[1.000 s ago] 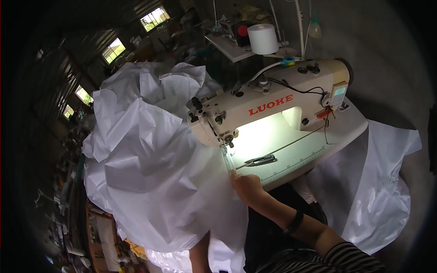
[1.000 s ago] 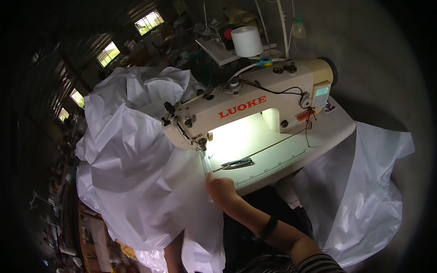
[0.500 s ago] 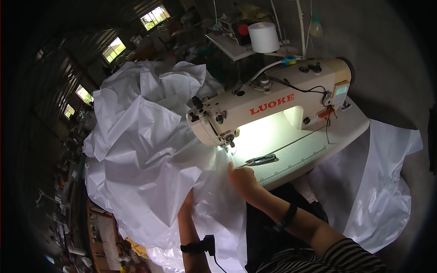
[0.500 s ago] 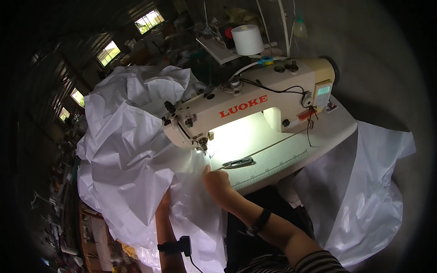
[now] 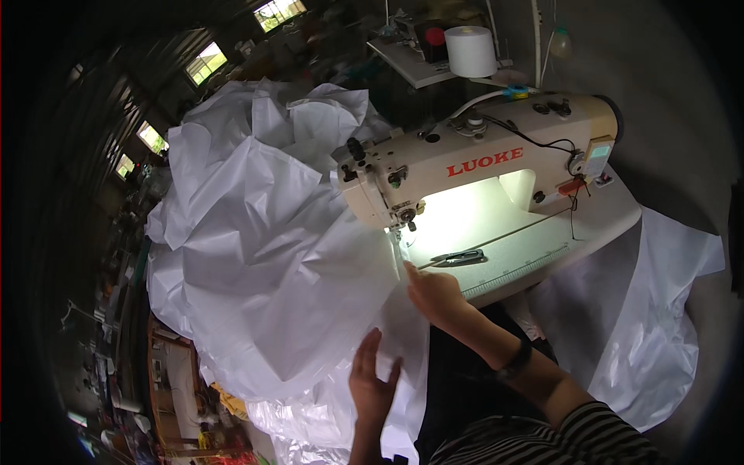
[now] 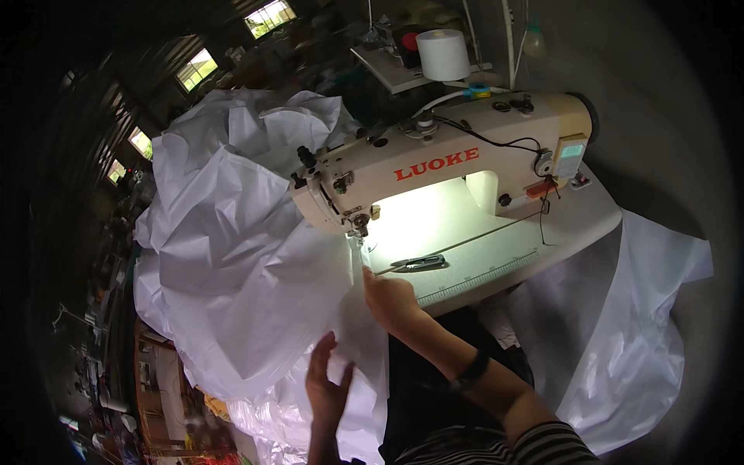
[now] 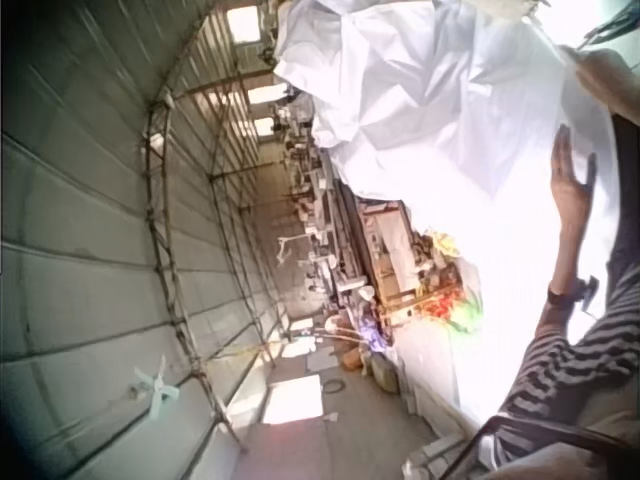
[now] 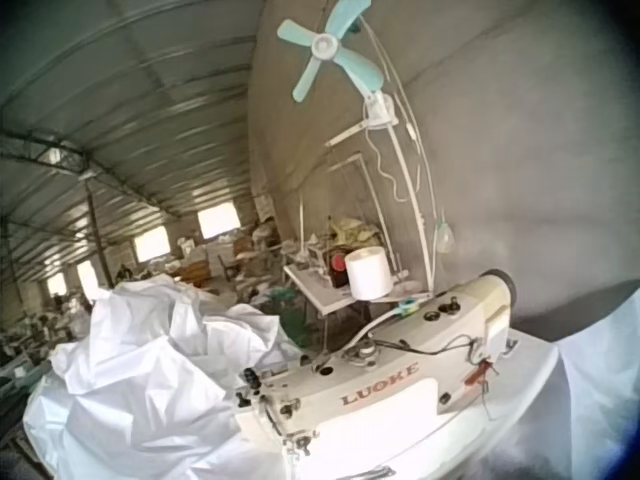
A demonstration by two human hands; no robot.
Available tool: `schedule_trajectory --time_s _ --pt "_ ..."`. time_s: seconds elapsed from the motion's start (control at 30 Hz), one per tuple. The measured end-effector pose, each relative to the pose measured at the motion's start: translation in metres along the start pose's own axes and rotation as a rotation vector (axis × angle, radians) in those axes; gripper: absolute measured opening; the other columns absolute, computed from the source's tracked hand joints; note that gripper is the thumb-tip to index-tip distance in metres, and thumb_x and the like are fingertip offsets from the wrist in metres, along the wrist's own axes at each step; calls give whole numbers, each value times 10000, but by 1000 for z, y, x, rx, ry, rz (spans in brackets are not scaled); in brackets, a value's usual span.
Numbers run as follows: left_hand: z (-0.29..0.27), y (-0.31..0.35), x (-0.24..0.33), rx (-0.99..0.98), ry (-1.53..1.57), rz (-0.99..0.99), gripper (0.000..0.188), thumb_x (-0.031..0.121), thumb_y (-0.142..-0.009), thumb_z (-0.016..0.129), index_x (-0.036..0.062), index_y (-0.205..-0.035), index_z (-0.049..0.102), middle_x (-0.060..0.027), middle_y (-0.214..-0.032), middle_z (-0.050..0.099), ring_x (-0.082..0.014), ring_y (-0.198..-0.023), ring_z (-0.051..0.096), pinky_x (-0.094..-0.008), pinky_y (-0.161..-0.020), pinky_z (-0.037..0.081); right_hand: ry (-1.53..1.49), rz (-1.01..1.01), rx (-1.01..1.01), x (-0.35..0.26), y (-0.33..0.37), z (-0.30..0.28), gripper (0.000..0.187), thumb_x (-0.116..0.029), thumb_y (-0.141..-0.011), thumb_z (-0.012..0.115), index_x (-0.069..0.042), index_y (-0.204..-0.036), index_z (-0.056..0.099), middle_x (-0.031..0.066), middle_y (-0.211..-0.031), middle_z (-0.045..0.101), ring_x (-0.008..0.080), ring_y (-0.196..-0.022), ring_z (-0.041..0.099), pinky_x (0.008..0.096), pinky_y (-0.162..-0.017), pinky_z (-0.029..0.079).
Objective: Sewing long seams on large sheets of white fabric using an industrial sewing machine.
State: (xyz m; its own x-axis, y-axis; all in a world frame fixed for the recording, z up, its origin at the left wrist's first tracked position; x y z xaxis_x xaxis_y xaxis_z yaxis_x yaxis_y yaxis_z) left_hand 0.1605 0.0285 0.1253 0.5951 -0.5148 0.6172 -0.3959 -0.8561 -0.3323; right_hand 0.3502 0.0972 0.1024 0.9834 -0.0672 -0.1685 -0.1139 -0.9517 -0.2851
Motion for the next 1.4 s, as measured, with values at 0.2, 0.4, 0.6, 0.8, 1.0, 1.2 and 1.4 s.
schedule_trajectory --time_s 0.2,0.4,0.6,0.8,1.0,1.2,1.4 --pt "61 78 -15 -60 -293 -90 967 329 -713 823 6 -1463 305 -214 -1496 378 -410 -1309 438 -517 -1039 376 -822 74 -150 33 84 -18 151 -87 -944 561 -10 -1060 619 96 -1121 684 217 -795 702 314 -691 557" --pt "51 122 -106 121 247 -569 198 14 -795 662 23 -992 673 -110 -804 671 -235 -707 644 -327 -652 499 -1111 -36 -93 38 82 -7 90 85 -886 557 31 -909 625 122 -1162 650 159 -662 672 267 -625 553" --pt "-42 119 -49 320 594 -436 205 -64 -760 603 -10 -949 663 -113 -773 640 -165 -658 597 -278 -624 477 -897 -254 -146 -27 81 17 160 -52 -890 576 -17 -1022 658 160 -943 695 322 -886 694 419 -787 554" --pt "-76 34 61 88 354 227 292 8 -706 636 43 -996 627 -141 -851 637 -341 -616 593 -408 -564 488 -1567 -122 -875 -145 25 92 339 -193 -967 581 -46 -1273 568 136 -1227 613 284 -1143 578 403 -1007 453" --pt "-107 -9 38 79 361 264 281 50 -694 635 52 -974 622 -130 -892 650 -342 -704 626 -408 -604 505 -767 -218 -390 -198 -193 150 363 -180 -970 580 -38 -1302 539 140 -1249 599 281 -1156 571 396 -1013 450" --pt "-125 -31 -41 180 282 69 317 92 -698 668 59 -1012 647 -110 -949 669 -326 -789 660 -404 -645 534 -361 -137 -353 -238 -321 234 390 -166 -973 579 -29 -1331 509 145 -1272 585 277 -1170 564 389 -1020 447" --pt "-124 -41 -63 218 -183 -33 473 57 -633 674 72 -1105 661 -102 -1019 641 -345 -854 632 -429 -711 528 -359 -150 -366 -236 -316 237 418 -152 -976 578 -20 -1360 480 149 -1294 571 274 -1183 558 382 -1027 444"
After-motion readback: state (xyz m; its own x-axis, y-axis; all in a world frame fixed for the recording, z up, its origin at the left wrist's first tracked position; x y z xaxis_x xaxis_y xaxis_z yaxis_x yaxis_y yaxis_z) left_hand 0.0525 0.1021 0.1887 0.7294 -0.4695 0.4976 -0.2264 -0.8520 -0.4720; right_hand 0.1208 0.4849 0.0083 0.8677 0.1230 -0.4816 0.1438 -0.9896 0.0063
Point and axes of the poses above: each hand's wrist, its own y-axis away from the middle knuckle, its own z-axis out of the palm, x = y × z, the point moved 7 cm from there along -y, towards the middle knuckle
